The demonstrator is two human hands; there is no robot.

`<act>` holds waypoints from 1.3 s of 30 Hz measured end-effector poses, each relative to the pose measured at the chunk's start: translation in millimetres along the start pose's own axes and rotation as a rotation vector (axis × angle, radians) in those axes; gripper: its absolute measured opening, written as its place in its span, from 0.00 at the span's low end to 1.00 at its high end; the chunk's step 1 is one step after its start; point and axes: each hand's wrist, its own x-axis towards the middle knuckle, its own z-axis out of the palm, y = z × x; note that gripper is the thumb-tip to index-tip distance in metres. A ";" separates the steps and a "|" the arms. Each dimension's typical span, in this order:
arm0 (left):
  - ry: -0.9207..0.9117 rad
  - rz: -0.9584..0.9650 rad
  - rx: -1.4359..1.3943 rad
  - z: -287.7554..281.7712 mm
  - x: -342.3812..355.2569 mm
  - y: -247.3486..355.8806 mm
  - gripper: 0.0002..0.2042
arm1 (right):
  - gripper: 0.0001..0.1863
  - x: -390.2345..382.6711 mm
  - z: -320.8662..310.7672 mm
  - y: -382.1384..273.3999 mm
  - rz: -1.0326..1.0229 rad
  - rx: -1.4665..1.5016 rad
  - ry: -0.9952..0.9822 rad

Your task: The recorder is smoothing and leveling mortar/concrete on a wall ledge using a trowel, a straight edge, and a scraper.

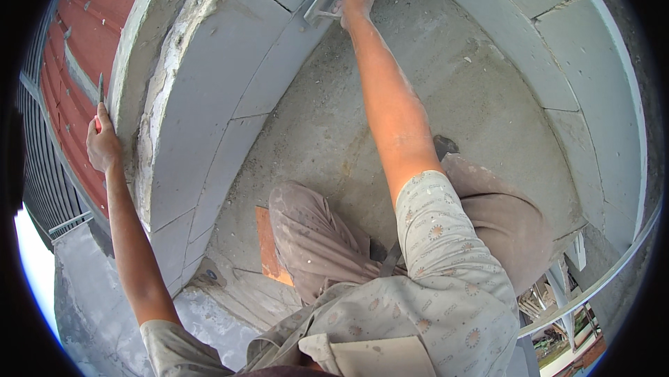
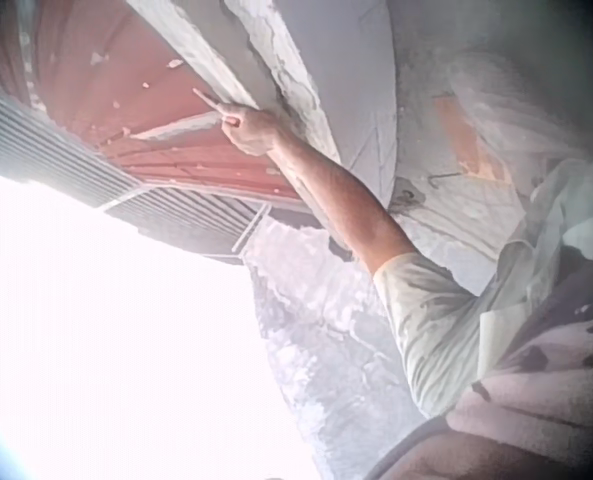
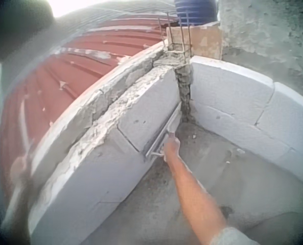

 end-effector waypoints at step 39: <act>-0.010 -0.029 -0.017 -5.0 1.3 -5.9 0.30 | 0.25 -207.8 91.1 34.4 -0.593 -0.415 -0.374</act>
